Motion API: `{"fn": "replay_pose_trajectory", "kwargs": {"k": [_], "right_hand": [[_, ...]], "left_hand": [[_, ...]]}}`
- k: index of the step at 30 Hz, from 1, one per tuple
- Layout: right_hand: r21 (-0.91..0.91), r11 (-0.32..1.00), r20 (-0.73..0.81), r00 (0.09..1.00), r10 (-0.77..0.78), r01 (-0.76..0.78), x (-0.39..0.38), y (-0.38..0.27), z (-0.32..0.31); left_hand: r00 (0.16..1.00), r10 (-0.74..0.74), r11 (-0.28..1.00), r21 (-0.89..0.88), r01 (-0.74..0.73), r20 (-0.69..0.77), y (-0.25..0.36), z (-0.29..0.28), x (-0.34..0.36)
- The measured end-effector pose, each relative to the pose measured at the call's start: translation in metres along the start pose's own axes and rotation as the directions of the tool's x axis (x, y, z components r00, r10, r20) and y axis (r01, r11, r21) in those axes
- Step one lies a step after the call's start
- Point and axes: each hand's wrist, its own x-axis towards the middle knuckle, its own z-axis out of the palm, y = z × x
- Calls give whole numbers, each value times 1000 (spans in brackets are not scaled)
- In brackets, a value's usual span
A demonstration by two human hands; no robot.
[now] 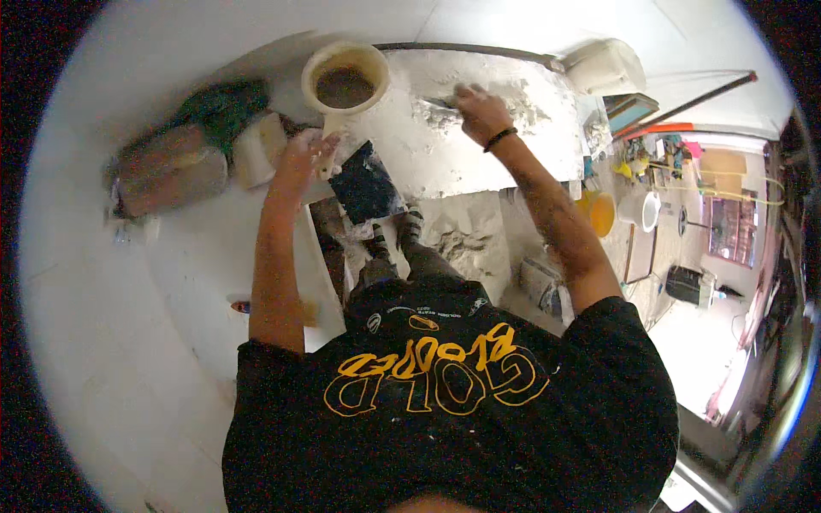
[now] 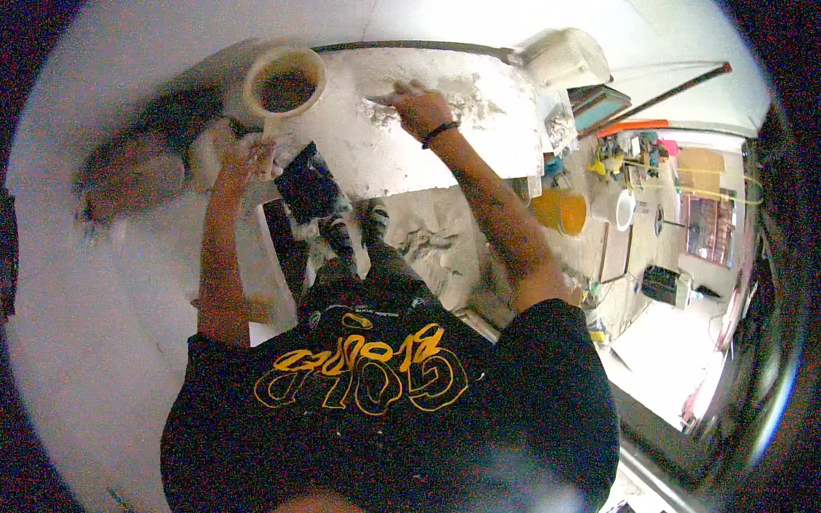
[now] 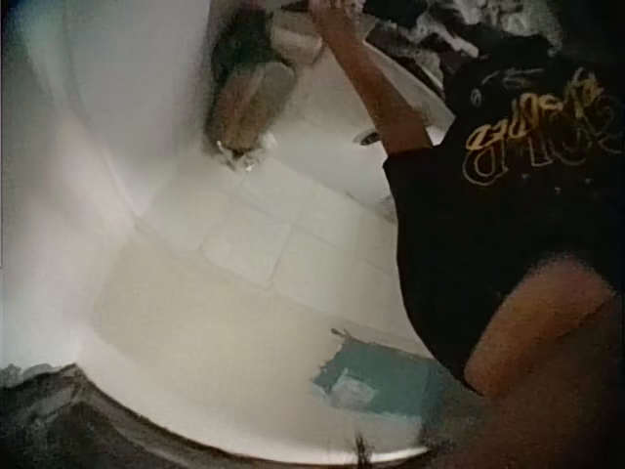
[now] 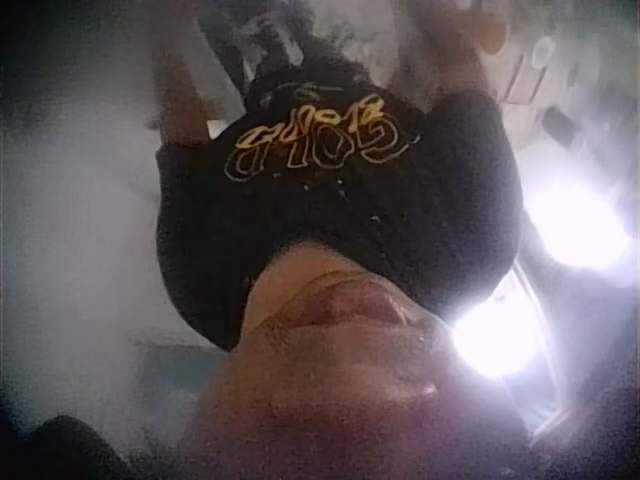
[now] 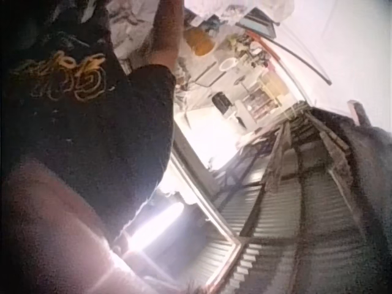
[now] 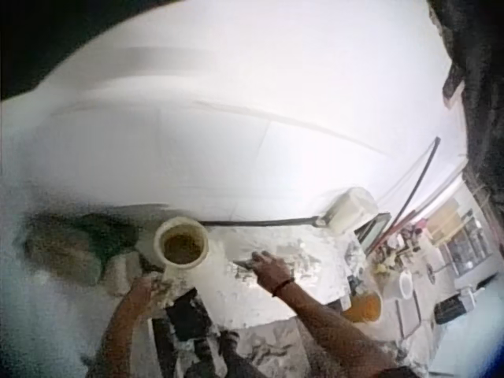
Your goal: Applying and smoothing joint compound onto a bathroom wall using putty knives.
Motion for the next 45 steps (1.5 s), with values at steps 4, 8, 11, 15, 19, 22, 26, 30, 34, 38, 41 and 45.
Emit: {"fn": "replay_pose_trajectory", "kwargs": {"k": [4,8,11,15,19,22,26,30,34,38,41,45], "right_hand": [[6,999,-3,999,-43,43,25,34,-33],[44,998,0,999,-48,48,33,36,-8],[-31,993,-52,992,-115,114,-4,37,-7],[41,990,-228,966,-125,138,-24,36,-28],[157,986,-282,959,-15,61,-33,-5,-34],[49,999,-385,923,24,-6,-78,-19,-37],[181,982,-394,919,17,59,-143,-42,8],[317,948,-268,957,108,-18,-133,-53,30],[327,943,-437,876,205,-57,-88,-53,22],[242,946,-386,874,297,-214,-46,-39,-5],[248,930,-102,947,304,-272,-26,-12,-29],[222,948,-22,971,238,-227,-26,-9,-18]], "left_hand": [[953,-200,968,-104,227,227,48,16,-7],[928,-219,930,-224,292,300,53,23,-3],[953,-198,952,-188,243,230,57,42,-7],[929,-129,981,-93,171,347,38,20,-6],[929,355,933,-26,-360,-106,-32,-24,-20],[965,-56,894,-444,-66,-256,-47,-12,-47],[900,-170,921,-390,0,-401,-46,26,-81],[910,-231,777,-628,-41,-345,-36,72,-109],[896,-265,796,-605,-5,-356,-25,97,-128],[907,-208,815,-578,-46,-365,-29,100,-135],[907,-209,823,-567,-39,-366,-38,95,-141],[924,-135,845,-528,-80,-357,-55,85,-148]]}}
